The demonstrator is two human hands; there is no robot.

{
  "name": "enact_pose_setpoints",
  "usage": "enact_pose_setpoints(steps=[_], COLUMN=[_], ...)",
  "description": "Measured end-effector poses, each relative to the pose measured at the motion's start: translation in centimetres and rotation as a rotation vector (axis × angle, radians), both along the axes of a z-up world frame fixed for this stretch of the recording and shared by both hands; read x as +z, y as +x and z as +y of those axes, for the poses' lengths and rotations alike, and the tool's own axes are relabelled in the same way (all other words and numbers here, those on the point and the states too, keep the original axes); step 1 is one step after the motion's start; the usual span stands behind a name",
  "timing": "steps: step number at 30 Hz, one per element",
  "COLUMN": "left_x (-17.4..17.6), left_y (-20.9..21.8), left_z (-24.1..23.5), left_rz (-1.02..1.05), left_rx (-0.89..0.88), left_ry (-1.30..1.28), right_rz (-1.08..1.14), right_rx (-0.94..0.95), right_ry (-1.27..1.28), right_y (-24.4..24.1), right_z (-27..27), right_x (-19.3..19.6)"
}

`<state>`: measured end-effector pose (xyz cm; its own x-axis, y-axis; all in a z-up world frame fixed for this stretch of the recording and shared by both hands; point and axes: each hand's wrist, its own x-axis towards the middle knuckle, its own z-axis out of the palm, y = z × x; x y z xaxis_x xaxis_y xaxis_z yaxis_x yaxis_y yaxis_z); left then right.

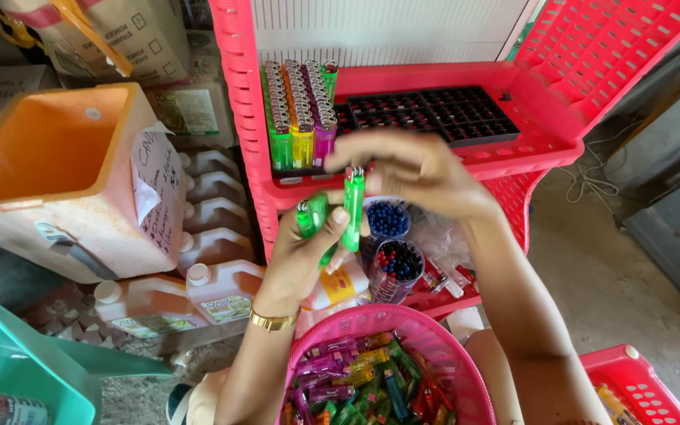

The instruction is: Sort lighters from a basket and restock them onto a shelf.

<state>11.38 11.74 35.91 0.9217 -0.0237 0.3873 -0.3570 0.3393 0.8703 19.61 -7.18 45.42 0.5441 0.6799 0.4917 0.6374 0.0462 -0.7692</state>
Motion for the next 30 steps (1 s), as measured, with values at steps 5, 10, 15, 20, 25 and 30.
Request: enact_pose_setpoints(steps=[5, 10, 15, 20, 25, 30], left_x=[-0.7, -1.2, -1.1, -0.3, 0.5, -0.2], left_y=[0.1, 0.9, 0.4, 0.2, 0.0, 0.8], left_z=[-0.3, 0.3, 1.2, 0.3, 0.0, -0.1], left_rz=[0.105, -0.057, 0.004, -0.125, -0.184, -0.119], left_rx=[-0.342, -0.034, -0.063, 0.091, 0.121, 0.081], left_ry=[-0.198, -0.144, -0.231, 0.132, 0.135, 0.121], right_rz=[0.129, -0.030, -0.515, -0.418, -0.404, -0.389], right_rx=[0.206, -0.276, -0.465, -0.337, -0.373, -0.414], right_ry=[-0.001, 0.064, 0.099, 0.053, 0.036, -0.017], right_y=[1.8, 3.4, 10.9, 13.4, 13.8, 13.2], right_z=[-1.5, -0.4, 1.4, 4.3, 5.1, 4.9], right_x=[-3.6, 1.2, 0.2, -1.8, -2.9, -2.9])
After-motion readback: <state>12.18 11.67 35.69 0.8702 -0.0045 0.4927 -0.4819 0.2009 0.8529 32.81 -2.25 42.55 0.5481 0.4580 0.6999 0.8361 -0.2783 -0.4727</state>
